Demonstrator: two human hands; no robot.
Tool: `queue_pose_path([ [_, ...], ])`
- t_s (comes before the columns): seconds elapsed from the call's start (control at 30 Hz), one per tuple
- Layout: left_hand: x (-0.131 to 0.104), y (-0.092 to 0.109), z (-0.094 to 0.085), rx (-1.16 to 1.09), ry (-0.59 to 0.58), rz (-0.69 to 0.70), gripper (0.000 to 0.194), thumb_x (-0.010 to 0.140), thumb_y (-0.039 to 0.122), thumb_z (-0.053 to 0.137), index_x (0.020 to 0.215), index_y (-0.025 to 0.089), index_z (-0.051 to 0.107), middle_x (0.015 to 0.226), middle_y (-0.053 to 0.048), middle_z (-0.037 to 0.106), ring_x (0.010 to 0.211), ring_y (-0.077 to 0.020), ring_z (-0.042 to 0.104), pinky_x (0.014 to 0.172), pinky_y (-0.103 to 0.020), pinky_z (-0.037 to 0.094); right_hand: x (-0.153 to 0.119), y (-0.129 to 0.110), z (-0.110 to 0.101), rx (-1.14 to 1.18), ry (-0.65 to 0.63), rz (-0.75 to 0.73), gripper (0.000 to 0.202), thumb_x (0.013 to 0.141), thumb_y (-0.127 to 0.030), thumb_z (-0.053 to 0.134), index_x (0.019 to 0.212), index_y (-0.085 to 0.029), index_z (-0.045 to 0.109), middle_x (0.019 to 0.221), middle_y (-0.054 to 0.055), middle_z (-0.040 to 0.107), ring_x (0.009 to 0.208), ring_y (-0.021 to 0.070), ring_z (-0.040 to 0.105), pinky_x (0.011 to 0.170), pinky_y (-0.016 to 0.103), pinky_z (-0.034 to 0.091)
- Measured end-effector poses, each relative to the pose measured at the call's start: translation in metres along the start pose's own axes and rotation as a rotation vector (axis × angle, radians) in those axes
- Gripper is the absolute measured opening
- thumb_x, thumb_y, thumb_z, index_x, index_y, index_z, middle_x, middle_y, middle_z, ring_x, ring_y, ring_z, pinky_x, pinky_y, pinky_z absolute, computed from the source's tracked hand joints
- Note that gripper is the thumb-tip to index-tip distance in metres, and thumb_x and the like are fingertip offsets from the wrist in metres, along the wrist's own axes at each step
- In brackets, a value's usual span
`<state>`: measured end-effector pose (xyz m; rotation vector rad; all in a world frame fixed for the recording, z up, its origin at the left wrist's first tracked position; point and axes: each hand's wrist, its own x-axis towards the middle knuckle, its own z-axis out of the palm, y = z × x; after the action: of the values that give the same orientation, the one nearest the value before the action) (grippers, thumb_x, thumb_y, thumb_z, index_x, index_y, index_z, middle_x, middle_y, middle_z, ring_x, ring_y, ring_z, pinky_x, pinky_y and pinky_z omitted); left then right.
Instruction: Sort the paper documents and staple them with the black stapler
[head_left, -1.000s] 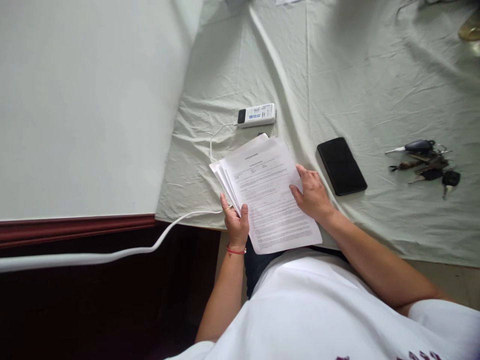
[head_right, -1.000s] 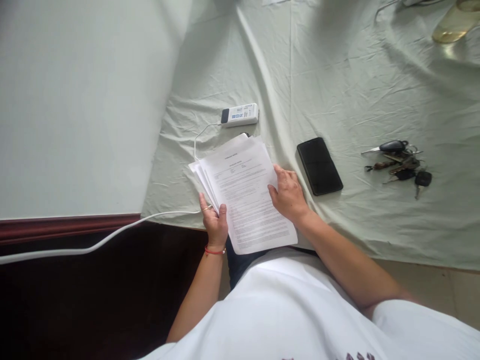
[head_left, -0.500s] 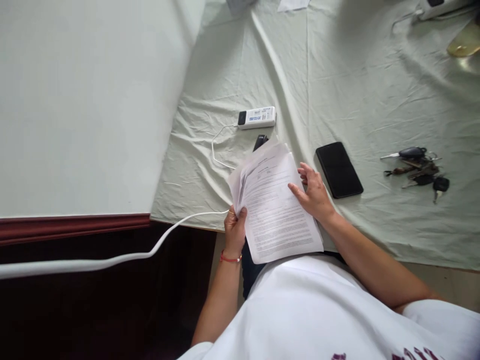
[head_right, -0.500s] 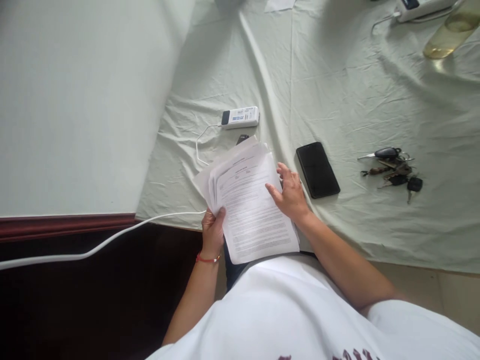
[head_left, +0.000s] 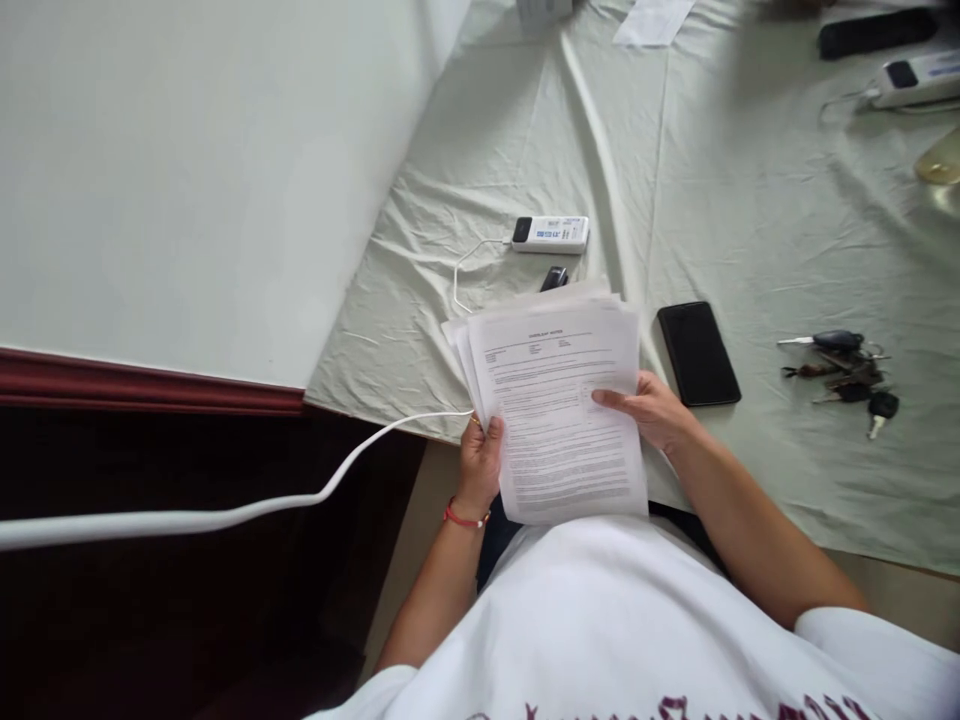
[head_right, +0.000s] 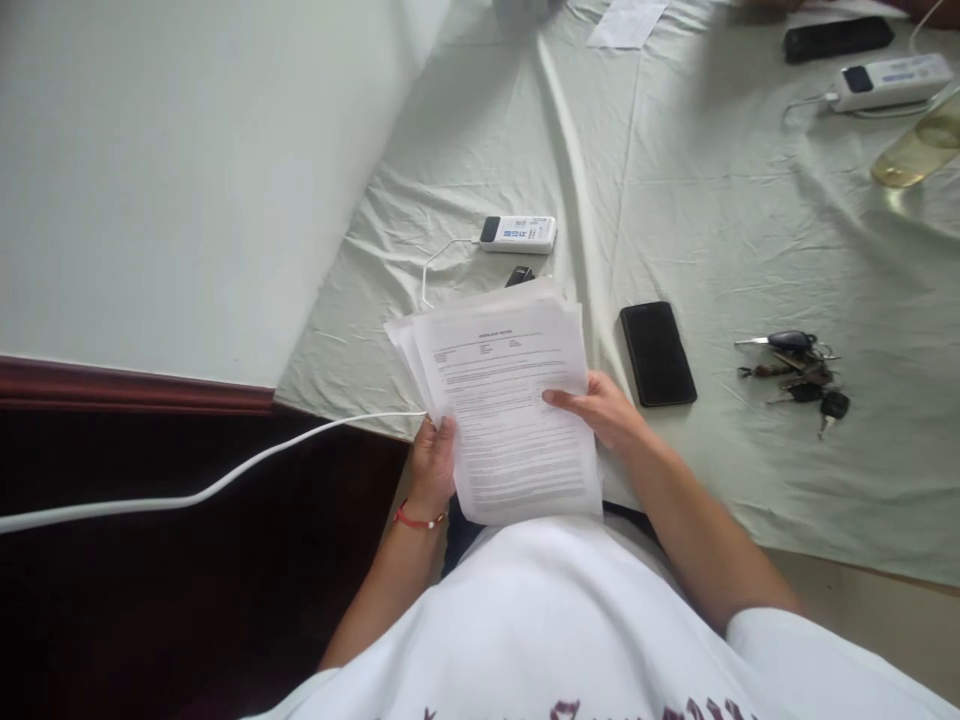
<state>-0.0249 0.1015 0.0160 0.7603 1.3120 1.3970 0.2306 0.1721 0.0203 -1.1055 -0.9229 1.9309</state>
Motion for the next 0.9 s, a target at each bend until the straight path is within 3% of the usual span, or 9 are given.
queue_pose_path([
  [0.1,0.002,0.006,0.005,0.034,-0.07,0.002,0.058,0.076,0.05,0.091,0.125,0.021,0.075,0.12,-0.01,0.079,0.119,-0.0298,0.073,0.109,-0.046,0.059,-0.004,-0.018,0.003,-0.061,0.059,-0.053,0.039,0.069,-0.041,0.096,0.102,-0.026,0.082,0.111,0.004,0.083,0.109,0.0328,0.077,0.104,0.052,0.062],
  [0.2,0.015,0.023,0.014,0.06,-0.121,0.043,0.052,0.071,0.044,0.095,0.114,0.02,0.08,0.113,-0.009,0.081,0.11,-0.0307,0.076,0.106,-0.05,0.061,-0.007,-0.053,0.007,-0.157,0.101,-0.234,0.037,0.068,-0.038,0.096,0.1,-0.025,0.082,0.11,0.002,0.083,0.109,0.0317,0.077,0.102,0.051,0.063],
  [0.33,0.037,0.062,0.026,0.123,-0.124,0.313,0.057,0.067,0.041,0.097,0.117,0.02,0.078,0.121,-0.008,0.078,0.122,-0.0324,0.071,0.108,-0.05,0.061,-0.02,-0.104,0.024,-0.293,0.141,-0.509,0.037,0.071,-0.036,0.094,0.104,-0.027,0.081,0.116,0.0,0.081,0.117,0.0309,0.074,0.108,0.049,0.061],
  [0.43,0.043,0.085,0.025,0.233,-0.144,0.512,0.05,0.074,0.045,0.092,0.115,0.02,0.077,0.122,-0.007,0.077,0.126,-0.03,0.069,0.114,-0.048,0.057,-0.033,-0.123,0.033,-0.358,0.187,-0.653,0.04,0.072,-0.04,0.093,0.109,-0.03,0.079,0.12,0.0,0.08,0.122,0.0307,0.072,0.111,0.049,0.059],
  [0.53,0.039,0.09,0.013,0.452,-0.195,0.613,0.049,0.079,0.05,0.088,0.116,0.02,0.076,0.121,-0.007,0.077,0.126,-0.0292,0.069,0.119,-0.049,0.052,-0.036,-0.119,0.026,-0.472,0.154,-0.645,0.039,0.076,-0.047,0.09,0.108,-0.028,0.078,0.115,0.003,0.081,0.119,0.0324,0.072,0.109,0.052,0.06],
  [0.63,0.034,0.079,0.002,0.609,-0.32,0.584,0.052,0.08,0.053,0.086,0.118,0.02,0.076,0.119,-0.01,0.078,0.127,-0.0314,0.068,0.118,-0.05,0.052,-0.025,-0.1,0.001,-0.651,-0.013,-0.555,0.036,0.08,-0.048,0.086,0.109,-0.028,0.079,0.11,0.004,0.081,0.116,0.0314,0.073,0.108,0.049,0.06],
  [0.77,0.033,0.061,0.0,0.618,-0.433,0.423,0.055,0.086,0.058,0.079,0.123,0.018,0.074,0.114,-0.013,0.078,0.126,-0.0308,0.068,0.115,-0.05,0.053,-0.008,-0.077,-0.027,-0.783,-0.08,-0.478,0.052,0.082,-0.051,0.082,0.129,-0.03,0.073,0.124,0.004,0.078,0.126,0.0299,0.069,0.117,0.048,0.053],
  [0.9,0.037,0.065,0.003,0.626,-0.503,0.493,0.044,0.089,0.057,0.076,0.114,0.02,0.076,0.11,-0.01,0.079,0.115,-0.028,0.072,0.111,-0.049,0.056,-0.012,-0.08,-0.028,-0.792,-0.117,-0.386,0.048,0.083,-0.057,0.078,0.122,-0.029,0.077,0.12,0.005,0.08,0.122,0.0307,0.071,0.113,0.05,0.054],
])
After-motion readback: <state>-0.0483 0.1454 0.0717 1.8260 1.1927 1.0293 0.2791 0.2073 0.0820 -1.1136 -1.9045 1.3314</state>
